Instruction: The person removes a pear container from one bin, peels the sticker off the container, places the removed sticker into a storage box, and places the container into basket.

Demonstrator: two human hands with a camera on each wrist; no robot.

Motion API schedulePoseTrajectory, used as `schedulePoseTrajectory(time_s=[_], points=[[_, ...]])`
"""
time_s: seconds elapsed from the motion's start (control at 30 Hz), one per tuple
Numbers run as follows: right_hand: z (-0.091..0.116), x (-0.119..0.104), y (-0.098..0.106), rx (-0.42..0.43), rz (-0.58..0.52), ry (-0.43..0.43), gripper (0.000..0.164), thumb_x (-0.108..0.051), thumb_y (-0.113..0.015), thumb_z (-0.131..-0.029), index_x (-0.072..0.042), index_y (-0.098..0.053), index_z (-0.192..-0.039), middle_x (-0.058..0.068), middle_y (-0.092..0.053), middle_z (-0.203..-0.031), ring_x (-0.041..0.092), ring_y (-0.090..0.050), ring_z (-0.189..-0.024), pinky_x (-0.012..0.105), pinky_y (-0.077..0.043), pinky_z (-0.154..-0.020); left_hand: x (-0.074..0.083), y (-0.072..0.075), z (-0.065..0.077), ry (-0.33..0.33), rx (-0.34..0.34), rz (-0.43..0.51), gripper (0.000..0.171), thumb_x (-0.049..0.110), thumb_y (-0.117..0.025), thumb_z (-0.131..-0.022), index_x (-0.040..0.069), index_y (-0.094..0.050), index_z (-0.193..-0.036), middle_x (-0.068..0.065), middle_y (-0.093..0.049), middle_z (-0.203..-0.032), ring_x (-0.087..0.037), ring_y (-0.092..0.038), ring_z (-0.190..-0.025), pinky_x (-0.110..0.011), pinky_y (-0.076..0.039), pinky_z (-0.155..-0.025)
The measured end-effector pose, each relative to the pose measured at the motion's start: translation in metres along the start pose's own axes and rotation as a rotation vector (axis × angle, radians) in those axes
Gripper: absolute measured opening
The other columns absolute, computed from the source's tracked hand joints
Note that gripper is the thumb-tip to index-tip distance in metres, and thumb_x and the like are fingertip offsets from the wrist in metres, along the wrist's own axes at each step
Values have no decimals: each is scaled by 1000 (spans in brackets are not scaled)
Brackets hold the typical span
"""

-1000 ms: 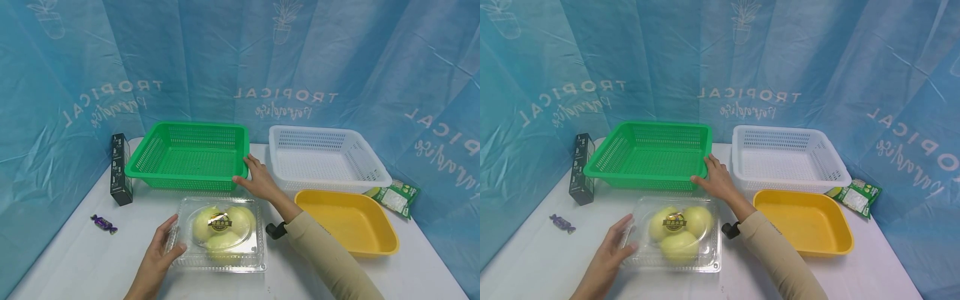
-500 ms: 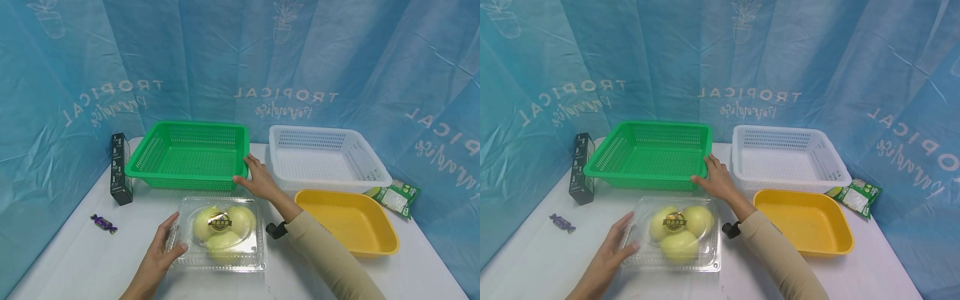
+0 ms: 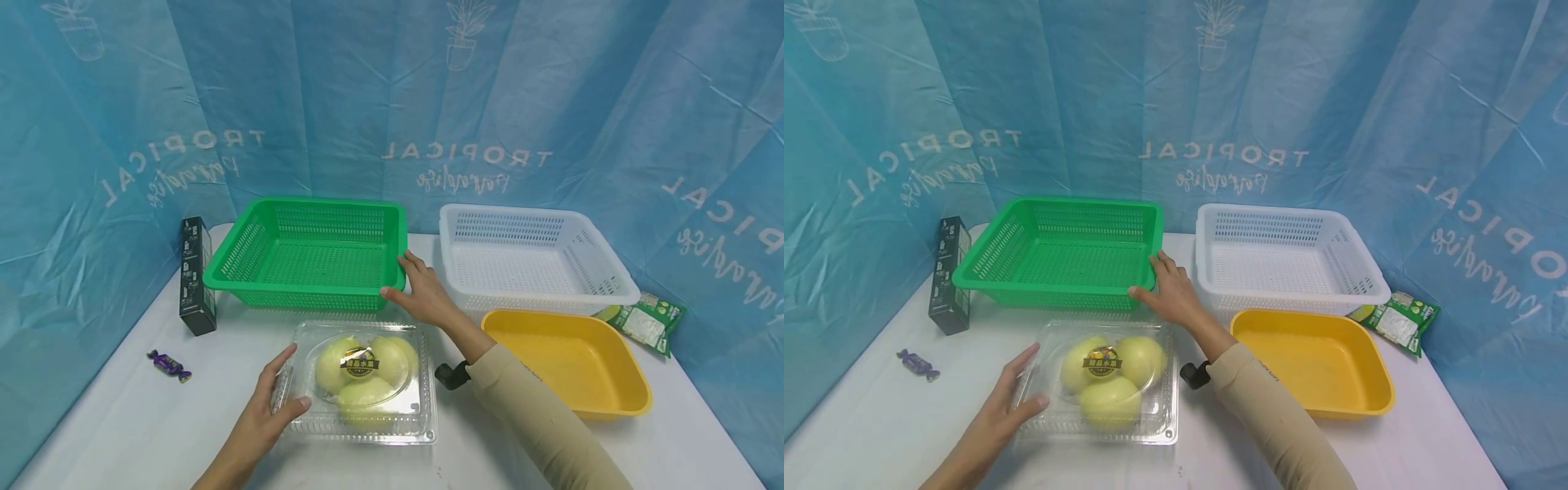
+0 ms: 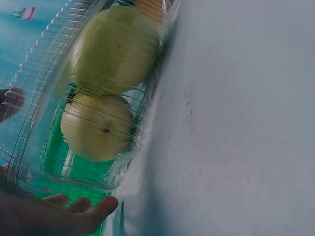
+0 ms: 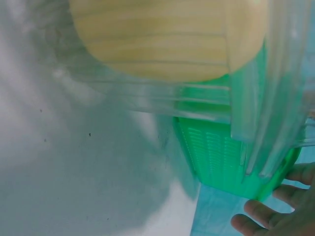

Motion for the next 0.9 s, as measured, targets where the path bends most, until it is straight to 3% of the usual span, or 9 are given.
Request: schedulePoseTrajectory(time_s=[0.2,0.6,0.9], points=[[-1,1,0,-4,3,-2,80,-53,-54,-90,-11,-23,-150,8,-13,-159,41,-24,-141,57,-33,-107,1,0,1,-25,16,-46,74,22,-62,-90,34,-18,-149,-14,-7,-158,-47,-9,-143,-74,-14,-103],[1,-5,10,16,7,20,78,-50,-56,-90,-10,-25,-150,12,-18,-158,42,-22,-142,60,-27,-110,-2,-1,0,10,51,-62,74,23,-61,-89,38,-20,-147,-15,-9,-158,-50,-16,-141,-75,-18,-101],[10,-17,20,31,17,60,76,-49,-56,-90,-13,-26,-149,9,-26,-156,36,-26,-142,56,-26,-112,-2,-1,0,22,55,-66,74,24,-61,-89,39,-19,-147,-13,-9,-158,-50,-18,-140,-75,-22,-100]])
Point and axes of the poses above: each hand's wrist, its own z-axis away from the middle knuckle, its own y-axis out of the back of the hand, x = y × z, the point moved 5 cm from there along -z, towards the middle knuckle
